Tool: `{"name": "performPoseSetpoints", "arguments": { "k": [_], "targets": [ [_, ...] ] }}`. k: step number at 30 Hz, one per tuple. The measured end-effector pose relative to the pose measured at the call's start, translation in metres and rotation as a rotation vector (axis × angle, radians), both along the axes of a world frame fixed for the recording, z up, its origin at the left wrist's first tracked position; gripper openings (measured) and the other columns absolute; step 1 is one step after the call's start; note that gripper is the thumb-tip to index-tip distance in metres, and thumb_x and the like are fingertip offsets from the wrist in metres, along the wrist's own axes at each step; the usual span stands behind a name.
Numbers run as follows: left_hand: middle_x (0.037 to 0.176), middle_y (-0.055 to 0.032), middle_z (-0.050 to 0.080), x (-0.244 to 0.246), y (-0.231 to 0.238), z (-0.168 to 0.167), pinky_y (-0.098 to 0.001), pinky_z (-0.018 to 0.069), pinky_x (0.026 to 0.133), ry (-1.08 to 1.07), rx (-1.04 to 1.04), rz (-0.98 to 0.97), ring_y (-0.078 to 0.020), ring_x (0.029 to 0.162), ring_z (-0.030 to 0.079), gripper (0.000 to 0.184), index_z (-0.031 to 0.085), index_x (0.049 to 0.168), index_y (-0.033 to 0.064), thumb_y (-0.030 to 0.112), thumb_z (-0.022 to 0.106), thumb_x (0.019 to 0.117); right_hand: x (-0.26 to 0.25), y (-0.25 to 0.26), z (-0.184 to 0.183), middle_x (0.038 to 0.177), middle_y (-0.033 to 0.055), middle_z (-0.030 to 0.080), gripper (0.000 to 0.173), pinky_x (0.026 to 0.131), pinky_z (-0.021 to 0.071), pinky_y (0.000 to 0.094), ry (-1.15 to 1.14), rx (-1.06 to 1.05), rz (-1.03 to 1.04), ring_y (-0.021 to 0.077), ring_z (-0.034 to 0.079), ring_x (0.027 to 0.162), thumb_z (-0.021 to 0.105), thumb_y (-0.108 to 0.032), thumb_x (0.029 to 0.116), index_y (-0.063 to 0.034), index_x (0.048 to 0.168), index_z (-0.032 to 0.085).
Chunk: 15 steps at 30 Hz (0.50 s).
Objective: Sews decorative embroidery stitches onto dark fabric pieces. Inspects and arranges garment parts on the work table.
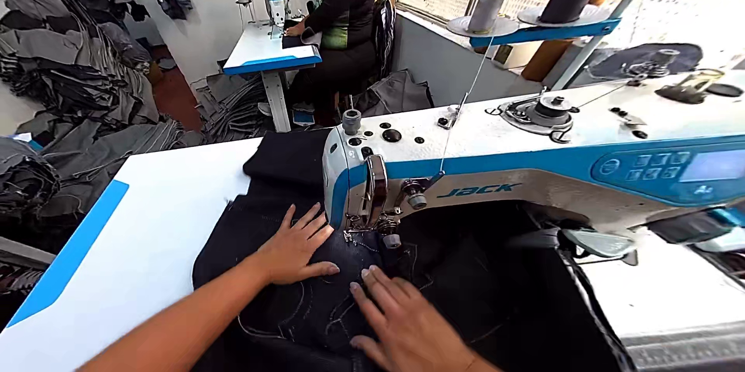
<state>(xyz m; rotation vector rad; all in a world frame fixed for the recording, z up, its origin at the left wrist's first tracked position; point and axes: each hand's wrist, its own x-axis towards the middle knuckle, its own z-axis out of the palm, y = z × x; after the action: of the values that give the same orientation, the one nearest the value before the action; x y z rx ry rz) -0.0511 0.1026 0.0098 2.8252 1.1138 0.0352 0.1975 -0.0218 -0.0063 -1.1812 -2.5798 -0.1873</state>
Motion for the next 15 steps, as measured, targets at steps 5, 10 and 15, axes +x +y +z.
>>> {"name": "performPoseSetpoints", "arguments": {
  "k": [5,10,15],
  "targets": [
    [0.153,-0.0171,0.050,-0.011,0.045,0.002,-0.0760,0.0163,0.115,-0.040,0.050,-0.334,-0.0384,0.151,0.033,0.087,0.057,0.142,0.0037,0.073,0.029,0.0971,-0.060,-0.016,0.011,0.125,0.0255,0.069,0.074,0.087,0.0567,0.0475,-0.077,0.068,-0.217,0.0394,0.068,0.115,0.043,-0.059,0.0985,0.0051,0.126,0.067],
    [0.154,-0.0148,0.050,-0.011,0.048,-0.002,-0.0765,0.0173,0.114,-0.079,0.081,-0.376,-0.0374,0.151,0.034,0.087,0.055,0.145,0.0056,0.073,0.028,0.0973,-0.051,0.001,0.032,0.138,0.0273,0.060,0.074,0.068,0.0583,0.0388,-0.022,-0.060,-0.172,0.0313,0.073,0.085,0.064,-0.055,0.0912,0.0073,0.132,0.062],
    [0.156,-0.0144,0.048,-0.010,0.042,-0.002,-0.0750,0.0162,0.116,-0.057,0.107,-0.330,-0.0357,0.153,0.031,0.086,0.055,0.146,0.0076,0.074,0.028,0.0971,-0.038,0.003,-0.001,0.129,0.0115,0.071,0.070,0.074,0.0540,0.0338,-0.064,0.187,-0.139,0.0225,0.071,0.098,0.038,-0.057,0.1017,0.0004,0.125,0.069]
  ]
}}
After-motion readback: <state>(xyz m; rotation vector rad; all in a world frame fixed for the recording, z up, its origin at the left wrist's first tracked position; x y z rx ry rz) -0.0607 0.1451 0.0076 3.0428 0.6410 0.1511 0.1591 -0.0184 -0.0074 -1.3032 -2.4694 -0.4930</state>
